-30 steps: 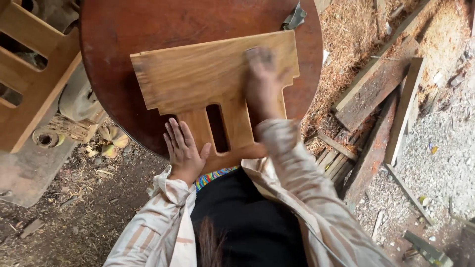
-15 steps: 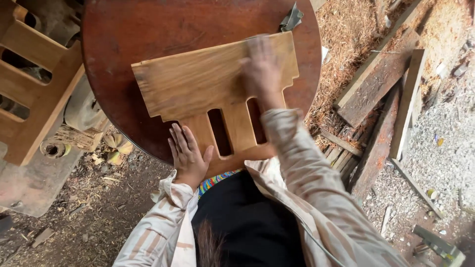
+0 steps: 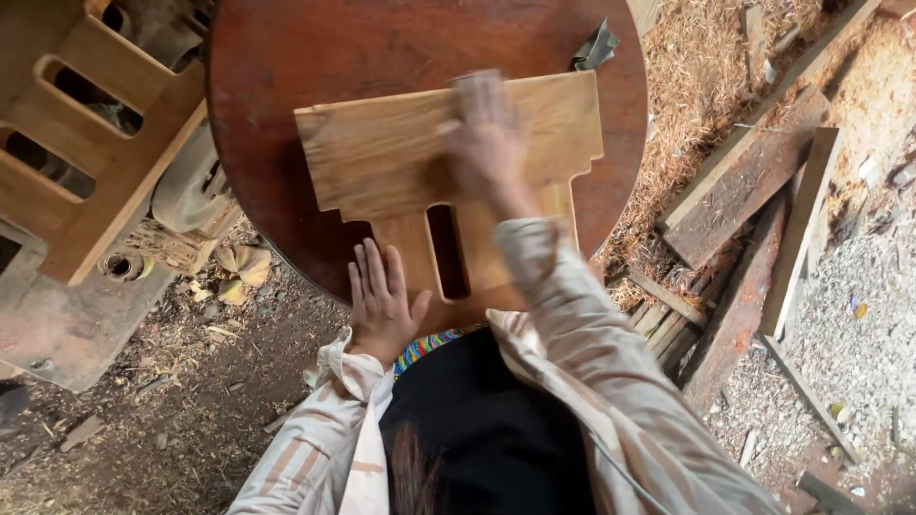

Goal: The person sands a wooden chair backrest using a sanding block. They hold the piece vertically at first, then place it on a round table to sand the flat surfaces and edges.

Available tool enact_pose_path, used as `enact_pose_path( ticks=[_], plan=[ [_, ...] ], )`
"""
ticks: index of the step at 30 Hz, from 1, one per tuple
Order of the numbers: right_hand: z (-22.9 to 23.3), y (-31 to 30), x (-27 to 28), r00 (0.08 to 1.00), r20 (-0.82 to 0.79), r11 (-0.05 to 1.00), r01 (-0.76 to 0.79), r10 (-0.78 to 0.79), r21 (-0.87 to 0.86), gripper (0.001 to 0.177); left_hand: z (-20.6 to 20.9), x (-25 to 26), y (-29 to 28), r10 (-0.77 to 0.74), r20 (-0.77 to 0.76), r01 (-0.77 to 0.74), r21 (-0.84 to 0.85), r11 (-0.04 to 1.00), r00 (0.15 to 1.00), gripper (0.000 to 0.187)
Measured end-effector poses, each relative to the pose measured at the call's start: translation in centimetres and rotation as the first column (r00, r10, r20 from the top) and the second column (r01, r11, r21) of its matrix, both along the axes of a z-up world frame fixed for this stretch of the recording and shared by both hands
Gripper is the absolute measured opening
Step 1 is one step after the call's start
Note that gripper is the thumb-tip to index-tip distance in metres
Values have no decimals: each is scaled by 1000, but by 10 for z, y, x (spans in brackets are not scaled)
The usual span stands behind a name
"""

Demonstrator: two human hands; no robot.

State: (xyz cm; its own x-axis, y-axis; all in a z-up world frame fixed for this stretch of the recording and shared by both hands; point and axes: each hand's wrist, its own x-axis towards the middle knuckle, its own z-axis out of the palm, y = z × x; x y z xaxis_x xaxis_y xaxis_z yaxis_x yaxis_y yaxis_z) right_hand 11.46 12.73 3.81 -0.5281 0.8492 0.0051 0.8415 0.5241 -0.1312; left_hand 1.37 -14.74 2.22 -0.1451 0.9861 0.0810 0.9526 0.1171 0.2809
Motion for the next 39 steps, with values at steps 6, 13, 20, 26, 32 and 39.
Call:
enact_pose_path(
  ticks=[6, 13, 20, 26, 32, 39],
  plan=[
    [-30, -9, -33, 891, 82, 894, 439, -446, 92, 89, -12, 5, 5, -65, 56, 62, 63, 996, 996, 93],
    [7, -63, -114, 941, 36, 931, -326, 336, -164, 89, -2, 8, 4, -39, 41, 30, 198, 980, 998, 75],
    [23, -64, -113, 921, 62, 909, -365, 384, -204, 93, -8, 4, 7, -112, 38, 100, 237, 966, 993, 73],
    [19, -35, -108, 916, 40, 903, -385, 399, -191, 87, 0, 11, -2, -94, 5, 92, 157, 983, 996, 70],
    [30, -48, -127, 926, 112, 915, -328, 361, -237, 88, -9, 21, -16, -216, -37, 219, 185, 958, 976, 87],
    [32, -38, -97, 893, 46, 888, -439, 448, -141, 81, -11, 18, -13, -230, 66, 231, -13, 973, 971, 117]
  ],
)
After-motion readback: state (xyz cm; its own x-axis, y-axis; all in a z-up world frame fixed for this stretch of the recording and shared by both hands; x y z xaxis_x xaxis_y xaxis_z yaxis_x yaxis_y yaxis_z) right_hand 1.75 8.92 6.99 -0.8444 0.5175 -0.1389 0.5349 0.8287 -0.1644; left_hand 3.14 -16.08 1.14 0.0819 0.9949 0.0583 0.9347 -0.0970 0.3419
